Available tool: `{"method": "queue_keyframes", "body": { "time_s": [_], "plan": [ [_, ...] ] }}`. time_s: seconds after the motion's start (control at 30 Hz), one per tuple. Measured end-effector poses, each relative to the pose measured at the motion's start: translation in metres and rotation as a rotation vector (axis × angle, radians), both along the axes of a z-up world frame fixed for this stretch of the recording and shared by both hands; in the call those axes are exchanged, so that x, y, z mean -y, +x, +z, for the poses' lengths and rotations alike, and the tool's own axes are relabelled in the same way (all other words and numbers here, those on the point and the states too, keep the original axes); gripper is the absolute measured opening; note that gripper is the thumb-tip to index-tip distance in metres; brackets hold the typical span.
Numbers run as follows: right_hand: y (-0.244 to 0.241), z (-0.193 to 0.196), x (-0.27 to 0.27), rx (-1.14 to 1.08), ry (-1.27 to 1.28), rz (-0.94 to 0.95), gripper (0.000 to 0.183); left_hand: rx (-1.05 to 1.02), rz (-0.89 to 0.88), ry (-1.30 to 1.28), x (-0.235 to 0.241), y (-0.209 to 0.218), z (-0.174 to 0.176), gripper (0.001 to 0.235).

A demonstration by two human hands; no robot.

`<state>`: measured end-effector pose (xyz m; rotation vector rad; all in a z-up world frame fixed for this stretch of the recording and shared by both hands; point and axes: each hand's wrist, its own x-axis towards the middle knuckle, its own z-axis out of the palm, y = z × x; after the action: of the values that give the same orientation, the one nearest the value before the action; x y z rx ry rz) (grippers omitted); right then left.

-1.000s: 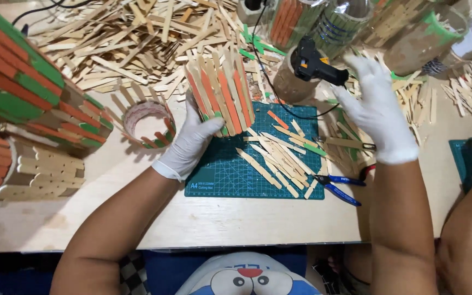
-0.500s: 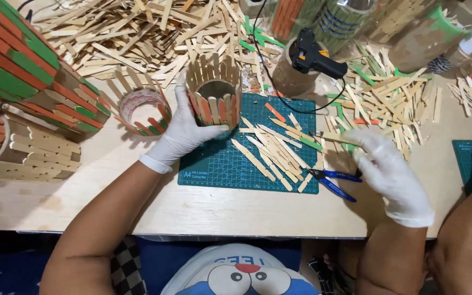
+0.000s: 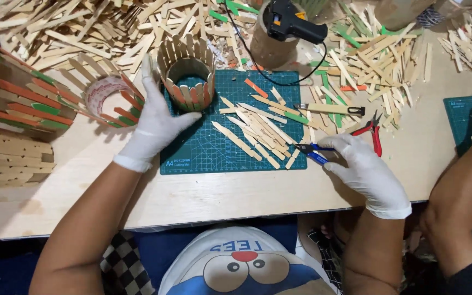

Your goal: Assembling a decorative container by gluing and trimming popsicle sticks.

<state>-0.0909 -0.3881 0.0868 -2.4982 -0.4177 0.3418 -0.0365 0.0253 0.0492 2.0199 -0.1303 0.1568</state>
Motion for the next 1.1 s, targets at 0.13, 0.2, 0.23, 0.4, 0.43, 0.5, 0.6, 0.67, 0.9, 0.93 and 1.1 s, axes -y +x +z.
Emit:
{"method": "queue_keyframes", "body": {
  "time_s": [0.13,0.2,0.23,0.4,0.43,0.5,0.6,0.67,0.9,0.93,1.1],
  "plan": [
    [0.004,0.009,-0.004,-0.069,-0.227,-0.057,0.053,-0.257,0.063,0.083,0.016,-0.034,0.059,0.121],
    [0.000,0.011,-0.004,-0.054,-0.274,-0.059,0.061,-0.240,0.011,0.003,0.014,-0.049,0.042,0.138],
    [-0.004,0.001,0.001,-0.087,-0.280,-0.055,0.061,-0.274,0.009,-0.002,0.010,-0.061,0.027,0.138],
    [-0.002,-0.005,-0.001,-0.017,-0.203,-0.072,0.059,-0.023,-0.053,-0.261,0.001,-0.101,0.000,0.116],
    [-0.002,-0.005,-0.001,-0.017,-0.202,-0.068,0.059,-0.022,-0.048,-0.260,0.003,-0.103,0.003,0.116],
    [-0.003,-0.004,0.000,0.008,-0.203,-0.061,0.059,0.005,-0.129,-0.177,0.008,-0.107,0.009,0.082],
    [-0.003,-0.023,0.011,0.043,-0.202,-0.054,0.059,0.274,-0.292,0.112,0.016,-0.090,-0.015,0.042],
    [-0.004,-0.024,0.008,0.060,-0.205,-0.043,0.059,0.375,-0.362,0.199,0.030,-0.076,-0.025,0.036],
    [-0.008,0.004,-0.002,0.023,-0.179,-0.069,0.051,0.624,-0.484,0.531,0.086,-0.029,-0.044,0.032],
    [-0.004,0.005,-0.004,0.027,-0.178,-0.072,0.051,0.628,-0.485,0.532,0.094,-0.023,-0.051,0.032],
    [0.036,-0.010,0.002,0.134,-0.210,0.063,0.040,0.703,-0.450,0.736,0.118,-0.001,-0.060,0.023]
  ]
}}
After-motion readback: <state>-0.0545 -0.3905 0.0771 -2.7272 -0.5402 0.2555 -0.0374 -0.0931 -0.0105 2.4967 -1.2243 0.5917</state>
